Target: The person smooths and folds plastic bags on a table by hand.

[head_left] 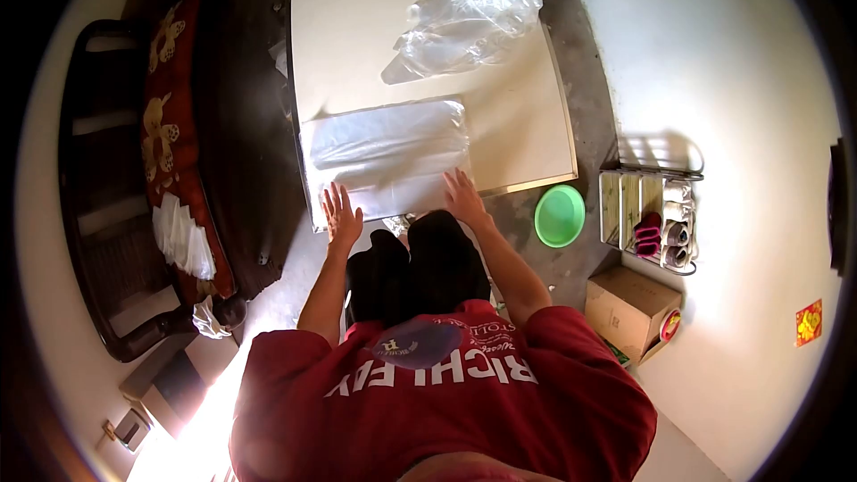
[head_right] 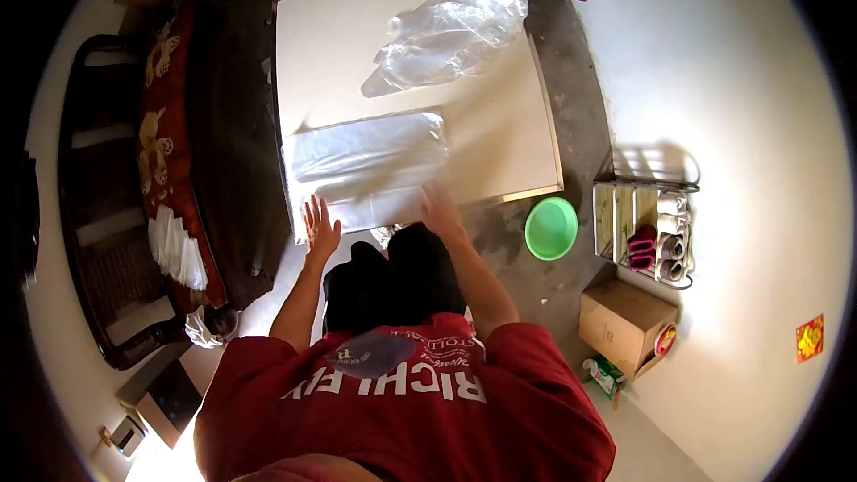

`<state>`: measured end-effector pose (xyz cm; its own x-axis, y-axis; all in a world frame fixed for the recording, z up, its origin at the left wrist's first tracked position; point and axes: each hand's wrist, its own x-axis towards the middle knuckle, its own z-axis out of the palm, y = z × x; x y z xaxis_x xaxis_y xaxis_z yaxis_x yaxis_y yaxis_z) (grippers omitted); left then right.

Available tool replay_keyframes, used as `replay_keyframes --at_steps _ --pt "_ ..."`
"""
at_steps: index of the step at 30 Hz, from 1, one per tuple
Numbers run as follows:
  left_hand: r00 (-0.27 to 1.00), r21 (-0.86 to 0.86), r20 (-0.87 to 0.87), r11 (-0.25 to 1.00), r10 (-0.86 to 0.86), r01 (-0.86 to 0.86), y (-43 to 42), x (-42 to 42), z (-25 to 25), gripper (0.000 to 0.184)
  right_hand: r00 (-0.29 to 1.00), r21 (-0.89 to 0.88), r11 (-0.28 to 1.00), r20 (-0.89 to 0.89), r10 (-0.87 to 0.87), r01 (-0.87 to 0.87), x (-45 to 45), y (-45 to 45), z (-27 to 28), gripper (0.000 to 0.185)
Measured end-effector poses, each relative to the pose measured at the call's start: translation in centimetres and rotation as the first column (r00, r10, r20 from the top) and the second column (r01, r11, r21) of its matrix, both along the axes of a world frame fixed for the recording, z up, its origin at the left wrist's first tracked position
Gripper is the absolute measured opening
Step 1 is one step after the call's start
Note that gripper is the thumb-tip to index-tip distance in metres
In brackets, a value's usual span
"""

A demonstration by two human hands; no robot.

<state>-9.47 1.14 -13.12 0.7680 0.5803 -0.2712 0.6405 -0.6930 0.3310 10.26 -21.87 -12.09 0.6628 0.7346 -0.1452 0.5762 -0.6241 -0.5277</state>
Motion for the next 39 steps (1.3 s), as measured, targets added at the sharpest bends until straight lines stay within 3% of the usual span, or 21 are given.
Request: replay_keyframes --at_steps 1,3,4,5,7,8,11,12,13,14,15,17,19,21,23,27,29,35,37,39 --pt "1.000 0.006 0.007 1.000 -0.010 0.010 0.0 0.3 0.2 0.068 1.000 0.006 1.000 0.007 -0.010 0.010 -0.2 0.0 0.1 0.045" --pt "0.997 -0.165 0.048 0.985 0.058 -0.049 -0.3 1.0 0.7 0.061 0.992 0.160 0.980 -0.063 -0.106 0.115 -0.6 0.5 2.2 0.038" --pt "0.986 -0.247 0.133 0.966 0.106 -0.070 -0.3 1.3 1.3 0.053 0.991 0.166 0.978 -0.064 -0.114 0.123 -1.0 0.8 3.5 0.038" --pt "0.947 -0.170 0.299 0.983 0.114 -0.064 -0.4 1.8 1.7 0.042 0.987 0.229 0.961 -0.084 -0.137 0.153 -1.2 1.1 5.0 0.032" --pt "0.874 -0.327 0.416 0.938 0.250 -0.113 -0.2 4.5 8.2 0.028 0.982 0.295 0.938 -0.109 -0.153 0.179 -1.4 1.4 6.8 0.026" --pt "0.815 -0.225 0.546 0.971 0.196 -0.083 0.2 6.1 11.7 0.019 0.982 0.352 0.918 -0.102 -0.157 0.183 -1.5 1.4 7.3 0.023" --pt "0.590 -0.235 0.779 0.971 0.213 -0.040 1.5 9.7 26.7 0.012 0.980 0.436 0.881 -0.149 -0.131 0.184 -1.0 1.9 8.8 0.020" --pt "0.395 -0.253 0.890 0.967 0.228 0.010 1.6 10.5 31.5 0.016 0.974 0.450 0.872 -0.195 -0.115 0.193 -0.8 1.6 9.1 0.020" --pt "0.308 -0.141 0.940 0.989 0.148 -0.046 1.6 10.6 36.6 0.016 0.975 0.448 0.877 -0.204 -0.088 0.173 -0.2 1.3 8.8 0.020" --pt "0.059 -0.080 0.995 0.995 0.077 0.053 1.2 10.8 40.8 0.020 0.985 0.477 0.871 -0.168 -0.043 0.119 0.2 1.0 8.3 0.020" --pt "-0.012 0.050 0.999 0.975 -0.049 0.217 1.6 10.2 43.3 0.031 0.992 0.506 0.861 -0.129 0.008 0.058 0.8 1.0 8.8 0.020" --pt "-0.175 0.282 0.959 0.774 -0.221 0.567 2.2 8.9 48.3 0.060 0.973 0.448 0.891 -0.226 0.039 0.069 1.9 0.5 9.0 0.019" --pt "-0.202 0.376 0.917 0.573 -0.345 0.728 0.1 7.9 50.9 0.058 0.978 0.460 0.887 -0.172 0.116 -0.024 3.1 0.1 8.1 0.019" --pt "-0.202 0.410 0.885 0.495 -0.420 0.766 -2.2 7.4 52.3 0.057 0.967 0.486 0.874 -0.219 0.133 -0.010 3.9 -0.7 7.4 0.019" --pt "-0.182 0.423 0.865 0.485 -0.467 0.766 -4.2 7.0 52.7 0.056 0.973 0.437 0.891 -0.123 0.194 -0.123 5.1 -1.3 7.0 0.020" --pt "-0.127 0.417 0.861 0.542 -0.492 0.730 -7.2 7.1 52.6 0.053 0.963 0.391 0.909 -0.156 0.221 -0.145 7.1 -3.3 6.1 0.021" --pt "-0.103 0.410 0.867 0.580 -0.488 0.703 -8.2 7.2 52.4 0.052 0.935 0.304 0.952 -0.331 0.128 -0.022 8.2 -3.7 5.2 0.023" --pt "-0.029 0.362 0.897 0.698 -0.440 0.618 -9.5 7.2 51.4 0.048 0.856 0.206 0.976 -0.515 0.049 0.068 10.2 -4.7 1.5 0.023" --pt "-0.031 0.336 0.919 0.743 -0.392 0.579 -9.1 7.5 50.8 0.047 0.862 0.176 0.982 -0.506 0.031 0.068 10.5 -5.0 0.2 0.022" --pt "-0.038 0.283 0.951 0.810 -0.308 0.514 -8.1 8.1 49.8 0.046 0.910 0.010 0.997 -0.410 -0.068 0.079 10.5 -5.4 -1.6 0.024"
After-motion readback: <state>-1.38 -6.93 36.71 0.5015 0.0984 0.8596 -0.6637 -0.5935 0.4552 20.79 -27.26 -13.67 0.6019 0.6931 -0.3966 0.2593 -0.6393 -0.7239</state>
